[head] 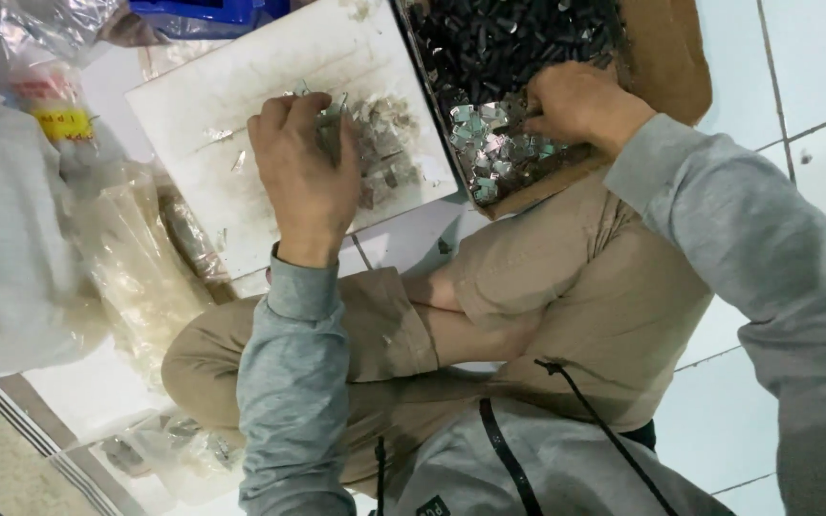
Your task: The person sits on the floor and sorts small metal hardware pieces from a cardboard box onto a white board. They then place the sorted pieces into a clear plastic bag and seal it.
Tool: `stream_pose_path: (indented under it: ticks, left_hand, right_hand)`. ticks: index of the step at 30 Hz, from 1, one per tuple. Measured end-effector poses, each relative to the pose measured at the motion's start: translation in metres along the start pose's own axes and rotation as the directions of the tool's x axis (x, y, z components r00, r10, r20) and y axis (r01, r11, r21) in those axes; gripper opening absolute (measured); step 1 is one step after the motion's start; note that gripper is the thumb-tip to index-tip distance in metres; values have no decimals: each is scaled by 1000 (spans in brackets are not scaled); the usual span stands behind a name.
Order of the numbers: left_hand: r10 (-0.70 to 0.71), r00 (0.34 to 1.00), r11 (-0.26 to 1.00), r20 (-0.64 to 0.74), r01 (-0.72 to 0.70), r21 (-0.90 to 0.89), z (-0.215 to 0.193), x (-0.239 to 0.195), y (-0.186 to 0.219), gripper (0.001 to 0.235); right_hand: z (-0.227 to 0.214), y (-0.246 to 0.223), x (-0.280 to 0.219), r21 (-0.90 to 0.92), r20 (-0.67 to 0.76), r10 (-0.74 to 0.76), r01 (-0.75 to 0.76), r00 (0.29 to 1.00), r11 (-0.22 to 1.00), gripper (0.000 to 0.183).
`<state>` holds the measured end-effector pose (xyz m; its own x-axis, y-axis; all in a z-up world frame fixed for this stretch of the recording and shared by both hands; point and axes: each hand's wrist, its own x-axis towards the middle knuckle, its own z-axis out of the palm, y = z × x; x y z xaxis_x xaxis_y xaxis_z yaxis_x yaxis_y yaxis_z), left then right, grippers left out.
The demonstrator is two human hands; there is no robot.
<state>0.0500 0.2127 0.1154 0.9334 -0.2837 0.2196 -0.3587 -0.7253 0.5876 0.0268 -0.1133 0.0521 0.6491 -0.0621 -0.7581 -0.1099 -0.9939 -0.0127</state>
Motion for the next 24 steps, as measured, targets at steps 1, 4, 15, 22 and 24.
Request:
stream_pose_path:
  ticks: [1,4,15,22,24]
  left_hand:
    - [-2,1000,1000,3,2,0,2,-2,3,22]
    - [90,996,996,-13,-91,-16,10,-3,16,20]
    - [-22,957,815,288,184,-549,95,-12,116,57]
    - [-475,713,240,516,669,-704,149,11,136,43]
    - [-488,704,11,515,595,-804,159,0,125,30]
  right_hand:
    - [5,4,5,1,4,0,0,1000,1000,33]
    - [9,18,11,38,60,-45,43,997,998,29]
    - [-40,50,-60,698,-79,-208,203,975,687,14]
    - [-54,25,-68,664,-247,-338,413,908,623,13]
    - [-53,14,-78,689,-314,-344,461,885,559,14]
